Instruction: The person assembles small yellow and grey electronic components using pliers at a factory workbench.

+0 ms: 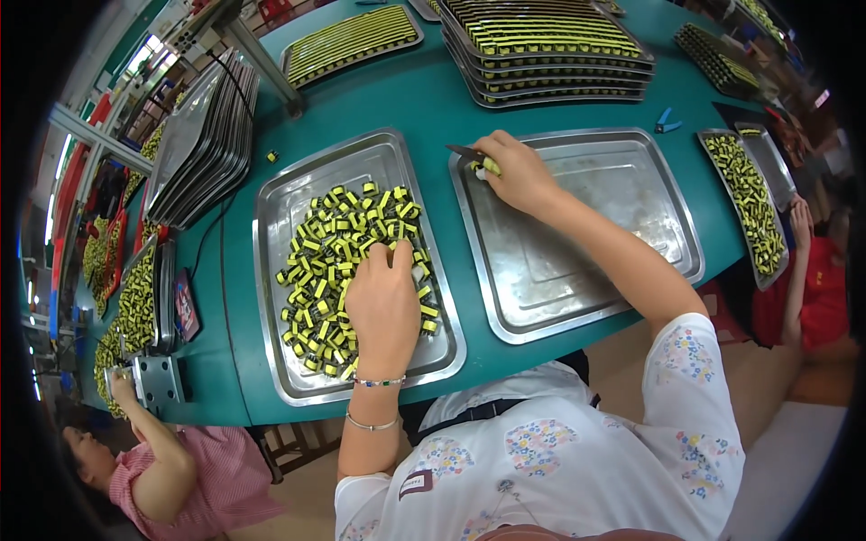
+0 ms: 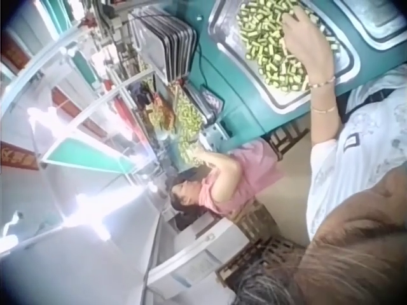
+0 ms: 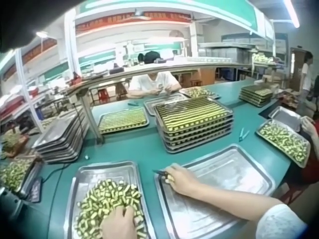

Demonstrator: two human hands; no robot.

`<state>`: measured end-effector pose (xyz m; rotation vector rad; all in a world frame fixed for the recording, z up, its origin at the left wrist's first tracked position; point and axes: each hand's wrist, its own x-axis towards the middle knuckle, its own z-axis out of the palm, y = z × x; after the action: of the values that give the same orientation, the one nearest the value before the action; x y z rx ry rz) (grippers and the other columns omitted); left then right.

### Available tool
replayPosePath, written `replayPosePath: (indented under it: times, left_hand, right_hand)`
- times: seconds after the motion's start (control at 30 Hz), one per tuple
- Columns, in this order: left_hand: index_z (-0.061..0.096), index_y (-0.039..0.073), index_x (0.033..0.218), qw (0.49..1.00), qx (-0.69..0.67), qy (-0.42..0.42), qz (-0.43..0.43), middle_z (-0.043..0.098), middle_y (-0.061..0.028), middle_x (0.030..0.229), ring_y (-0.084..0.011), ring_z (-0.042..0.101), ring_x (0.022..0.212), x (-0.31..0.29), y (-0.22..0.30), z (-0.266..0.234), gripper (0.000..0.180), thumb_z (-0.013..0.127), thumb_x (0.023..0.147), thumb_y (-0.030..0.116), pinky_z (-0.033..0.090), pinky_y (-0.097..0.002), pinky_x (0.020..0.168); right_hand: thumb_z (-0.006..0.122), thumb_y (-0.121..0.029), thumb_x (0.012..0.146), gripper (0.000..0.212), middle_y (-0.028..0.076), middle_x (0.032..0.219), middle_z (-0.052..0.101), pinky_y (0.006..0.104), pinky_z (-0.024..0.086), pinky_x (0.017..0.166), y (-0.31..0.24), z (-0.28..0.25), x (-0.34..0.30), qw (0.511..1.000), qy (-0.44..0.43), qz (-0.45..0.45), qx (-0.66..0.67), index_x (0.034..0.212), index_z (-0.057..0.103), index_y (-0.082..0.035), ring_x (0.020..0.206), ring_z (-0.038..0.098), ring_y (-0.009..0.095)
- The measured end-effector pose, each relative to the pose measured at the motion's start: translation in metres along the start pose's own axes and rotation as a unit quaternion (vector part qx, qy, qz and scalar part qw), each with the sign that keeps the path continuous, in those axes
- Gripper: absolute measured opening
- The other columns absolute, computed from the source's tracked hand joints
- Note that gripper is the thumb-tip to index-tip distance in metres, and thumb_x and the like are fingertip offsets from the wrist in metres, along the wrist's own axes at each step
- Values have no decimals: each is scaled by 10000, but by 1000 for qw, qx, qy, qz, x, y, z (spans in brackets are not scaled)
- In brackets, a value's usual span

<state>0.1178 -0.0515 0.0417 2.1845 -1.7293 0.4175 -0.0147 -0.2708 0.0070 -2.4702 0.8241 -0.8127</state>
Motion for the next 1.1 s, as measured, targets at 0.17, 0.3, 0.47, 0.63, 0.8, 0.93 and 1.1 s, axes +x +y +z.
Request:
replayPosePath:
  times: [0.17,0.3,0.47,0.63,0.8,0.93,1.1]
  left_hand:
    - [593,69,933,1000,-26,5,7,545,-89,817,-253,586,716,1,-2,3,229,591,721,-19,477,-361,588]
    - [589,69,943,998,-61,4,-3,563,-89,846,-256,595,745,3,-4,4,242,592,720,-24,484,-361,604]
    - [581,73,964,996,-88,18,23,589,-84,901,-259,606,791,4,-4,5,269,601,714,-24,495,-351,631]
    - [575,58,1002,997,-75,20,29,540,-83,856,-257,593,758,4,-5,5,304,567,708,-19,496,-358,622]
    - [575,46,1079,975,-217,35,-46,542,-108,956,-288,606,776,0,-4,-4,417,590,685,-89,502,-363,622]
    - [548,22,1209,715,-653,-5,-248,557,-80,1040,-152,591,759,-6,-13,-29,361,599,855,-21,553,-277,570]
    - [487,8,1268,466,-845,13,-262,524,-159,1213,-195,612,920,-27,-11,-35,388,593,906,96,595,-291,733]
  right_hand:
    - [647,7,754,317,112,1017,561,434,483,797,4,17,5,1000,-10,-14,-20,1060,597,-60,941,578,348]
    - [644,6,754,303,107,1018,561,430,484,791,11,22,6,999,8,-45,-29,1047,604,-60,940,582,339]
    - [643,3,763,350,123,1059,542,445,483,764,12,22,10,997,-4,-70,-12,1101,582,-67,936,575,369]
    - [634,10,747,354,124,1062,542,446,487,780,11,18,11,997,-16,-70,-18,1088,577,-69,952,576,367]
    - [630,8,749,356,133,1056,544,429,479,781,10,-8,2,996,-7,-84,-2,1092,557,-51,926,570,385]
    - [632,-123,821,256,120,883,573,334,458,720,-8,-41,-17,995,-89,-32,-5,1042,549,-24,782,564,299]
    - [513,-166,889,170,53,804,538,287,418,710,-43,-60,-76,954,-120,112,250,975,514,-19,739,512,164]
